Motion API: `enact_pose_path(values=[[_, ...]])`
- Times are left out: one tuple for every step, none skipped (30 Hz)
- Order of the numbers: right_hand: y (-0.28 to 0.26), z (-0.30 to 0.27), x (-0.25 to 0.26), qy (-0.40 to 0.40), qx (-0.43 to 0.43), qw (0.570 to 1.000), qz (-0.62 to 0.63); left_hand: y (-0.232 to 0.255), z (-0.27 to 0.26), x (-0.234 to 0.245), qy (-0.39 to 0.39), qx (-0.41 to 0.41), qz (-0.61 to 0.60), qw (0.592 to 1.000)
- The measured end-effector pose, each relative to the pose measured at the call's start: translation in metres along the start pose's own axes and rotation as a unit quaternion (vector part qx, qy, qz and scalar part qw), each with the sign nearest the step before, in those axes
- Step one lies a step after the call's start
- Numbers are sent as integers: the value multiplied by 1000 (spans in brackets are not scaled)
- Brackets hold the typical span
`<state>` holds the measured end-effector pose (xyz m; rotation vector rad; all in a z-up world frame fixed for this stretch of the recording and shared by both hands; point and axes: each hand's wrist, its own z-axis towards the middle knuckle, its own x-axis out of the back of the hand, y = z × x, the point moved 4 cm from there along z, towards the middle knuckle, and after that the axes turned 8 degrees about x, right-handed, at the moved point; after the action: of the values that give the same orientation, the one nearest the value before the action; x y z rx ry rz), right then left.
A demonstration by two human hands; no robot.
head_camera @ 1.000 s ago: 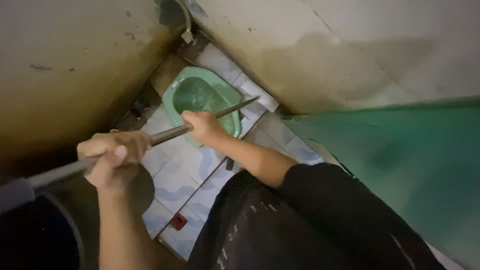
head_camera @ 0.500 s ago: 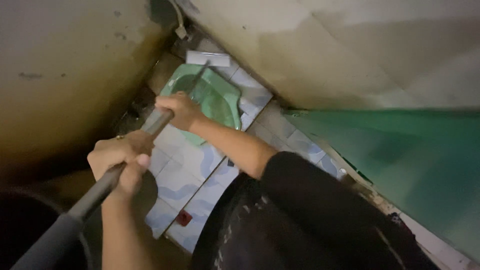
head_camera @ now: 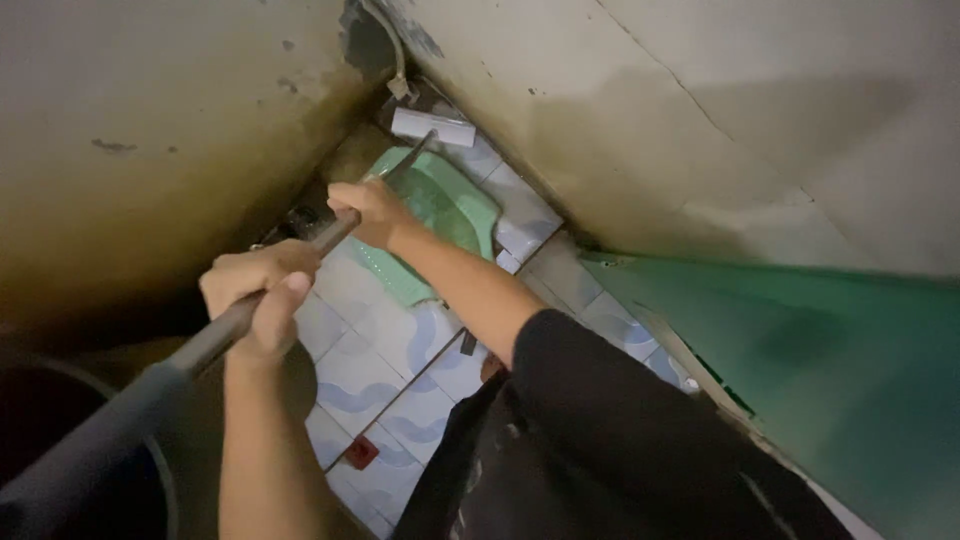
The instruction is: Cleaning the bathroom floor around a squat toilet using a long-handled squeegee.
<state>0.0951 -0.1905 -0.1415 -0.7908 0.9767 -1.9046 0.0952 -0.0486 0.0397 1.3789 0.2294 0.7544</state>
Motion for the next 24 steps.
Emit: enact_pose_path(values=[[-6,-13,1,-4,0,1000,0,7,-2,-1,4,1,-2,1000],[-10,-23,3,4,-12,1000,-12,13,-2,-1,-11,16,-67,998],[-15,-33,5,13,-24,999,-24,20,-3,-2,-26,29,-131,991],[-28,-37,8,9,-21,1000,-20,21,-6,-3,-22,28,-128,991],[-39,-43,13,23,-56,998,-10,21,-10,-3,-12,38,-179,983],[-47,-47,22,36,-88,995,-4,19,-10,-6,-4,44,-232,972],[-38,-45,20,33,-82,996,-4,22,-9,-9,0,39,-230,972],[-32,-43,17,35,-58,997,-31,26,-9,-12,2,27,-192,981],[-25,-40,14,38,-34,997,-58,29,-8,-14,4,15,-154,988],[-16,-34,9,36,-29,997,-59,25,-5,-11,7,11,-153,988],[-4,-28,4,34,-53,995,-76,21,-2,-8,16,3,-133,991],[7,-24,-4,33,-80,992,-92,17,-1,-4,23,-1,-112,993],[15,-18,-6,33,-78,992,-90,12,2,1,24,-1,-110,994],[19,-12,-8,35,-20,994,-102,6,5,7,36,1,-115,993],[23,-7,-11,36,38,992,-113,0,7,12,48,4,-119,992],[20,-9,-8,33,38,992,-112,1,8,12,52,5,-119,992],[18,-12,-7,27,29,995,-88,2,8,12,53,10,-111,992],[15,-16,-6,17,19,998,-64,3,7,12,56,17,-106,993],[-1,-24,3,12,18,998,-63,5,-1,8,61,19,-107,992],[-12,-31,7,-26,-31,998,-46,11,-8,3,39,1,-112,993],[-25,-39,11,-65,-80,994,-28,16,-15,-2,17,-16,-116,993],[-19,-44,11,-67,-78,994,-31,17,-16,-5,19,-19,-118,993],[-15,-48,13,-43,-64,996,-44,15,-16,-7,25,-1,-162,986],[-14,-56,9,-20,-52,997,-52,16,-20,-8,31,21,-204,978]])
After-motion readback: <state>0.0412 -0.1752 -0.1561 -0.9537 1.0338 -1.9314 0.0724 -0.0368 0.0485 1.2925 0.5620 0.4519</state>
